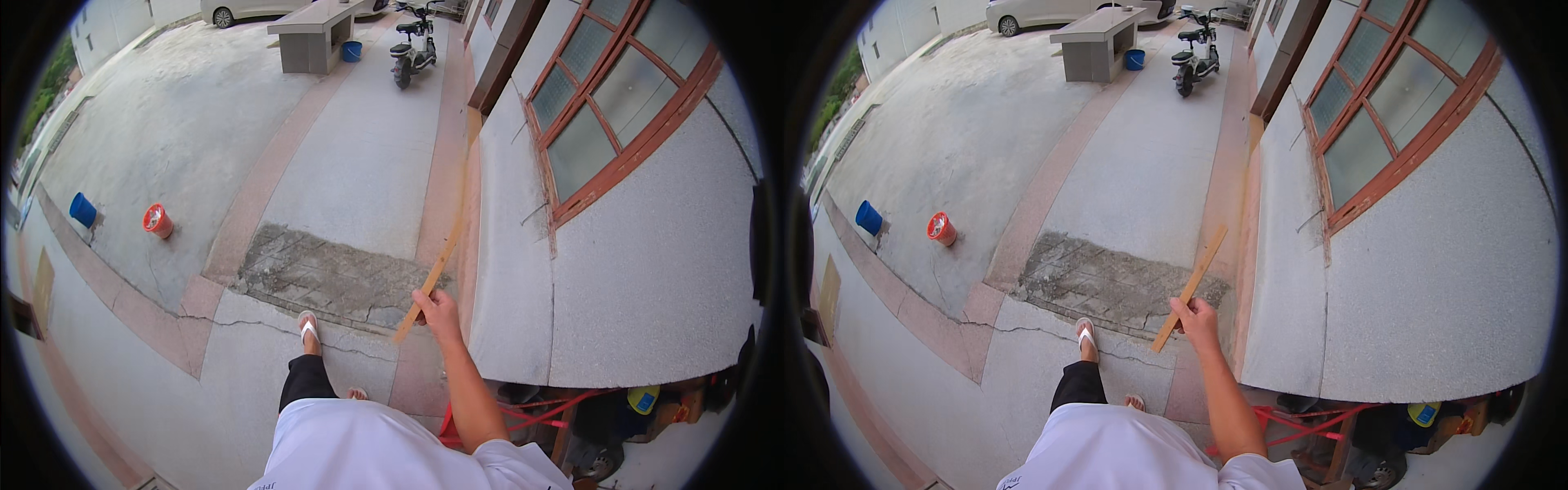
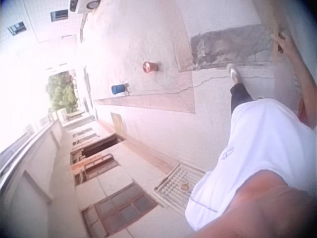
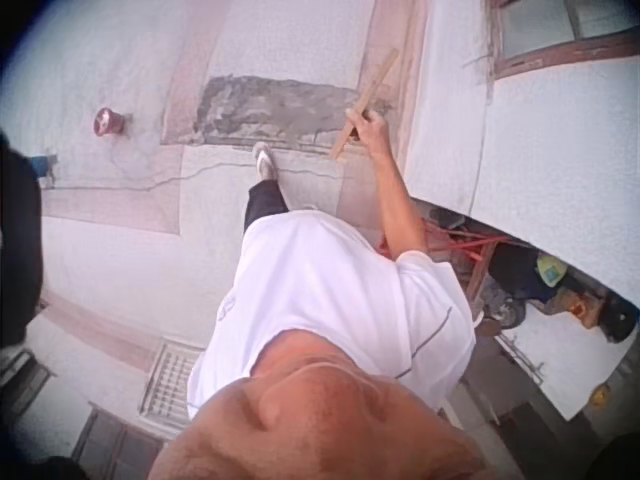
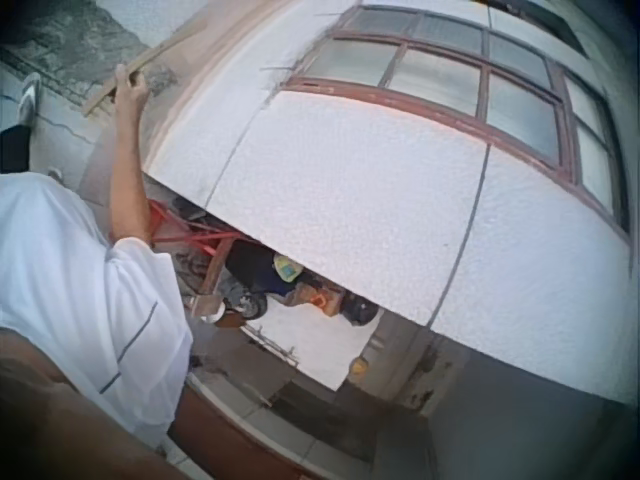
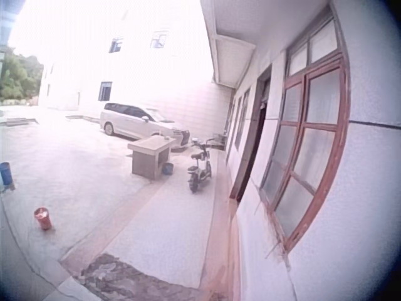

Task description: The person disassembles a wooden chair by hand, separating the seat from the frame and then breaking the frame into individual pieces. The person carries the broken frame parts into a room and places them on the floor, then returns to retrieve the seat and carries it into the same room.

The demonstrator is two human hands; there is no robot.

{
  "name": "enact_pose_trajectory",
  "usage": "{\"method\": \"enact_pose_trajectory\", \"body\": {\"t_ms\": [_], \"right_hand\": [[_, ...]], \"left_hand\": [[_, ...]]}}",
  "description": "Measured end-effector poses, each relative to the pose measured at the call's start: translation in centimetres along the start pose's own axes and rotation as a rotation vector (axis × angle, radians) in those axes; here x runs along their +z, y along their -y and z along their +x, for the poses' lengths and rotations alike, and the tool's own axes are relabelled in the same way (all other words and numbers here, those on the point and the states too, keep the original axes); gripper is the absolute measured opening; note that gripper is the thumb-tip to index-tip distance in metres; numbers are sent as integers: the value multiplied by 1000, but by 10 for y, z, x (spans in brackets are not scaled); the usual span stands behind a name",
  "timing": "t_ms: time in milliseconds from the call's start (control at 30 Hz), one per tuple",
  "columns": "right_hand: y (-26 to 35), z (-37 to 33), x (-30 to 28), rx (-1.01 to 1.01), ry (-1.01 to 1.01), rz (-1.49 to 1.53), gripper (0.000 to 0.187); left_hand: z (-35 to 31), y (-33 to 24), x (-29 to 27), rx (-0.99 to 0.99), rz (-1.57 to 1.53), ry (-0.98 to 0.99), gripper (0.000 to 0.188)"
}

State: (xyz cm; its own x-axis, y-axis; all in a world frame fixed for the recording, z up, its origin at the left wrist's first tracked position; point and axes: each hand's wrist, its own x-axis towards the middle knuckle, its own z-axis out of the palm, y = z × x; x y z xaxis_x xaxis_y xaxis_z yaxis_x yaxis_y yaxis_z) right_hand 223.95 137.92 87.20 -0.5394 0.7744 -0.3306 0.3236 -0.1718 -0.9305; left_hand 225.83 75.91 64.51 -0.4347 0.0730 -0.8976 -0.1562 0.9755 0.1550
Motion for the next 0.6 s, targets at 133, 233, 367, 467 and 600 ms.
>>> {"method": "enact_pose_trajectory", "body": {"t_ms": [133, 233, 367, 467, 600], "right_hand": [[26, 90, 31, 15, -86, 61, 37], [50, 142, 51, 90, -130, 94, 35], [92, 219, 78, 38, -179, 204, 33], [117, 275, 88, -10, -210, 199, 32], [135, 369, 92, -27, -201, 201, 33]], "left_hand": [[68, -84, -100, 6, 80, 5, 38], [127, -158, -222, 51, 199, -74, 38], [208, -307, -432, 408, 95, -444, 34], [245, -438, -571, 603, 16, -614, 36], [281, -584, -672, 746, -131, -665, 33]]}}
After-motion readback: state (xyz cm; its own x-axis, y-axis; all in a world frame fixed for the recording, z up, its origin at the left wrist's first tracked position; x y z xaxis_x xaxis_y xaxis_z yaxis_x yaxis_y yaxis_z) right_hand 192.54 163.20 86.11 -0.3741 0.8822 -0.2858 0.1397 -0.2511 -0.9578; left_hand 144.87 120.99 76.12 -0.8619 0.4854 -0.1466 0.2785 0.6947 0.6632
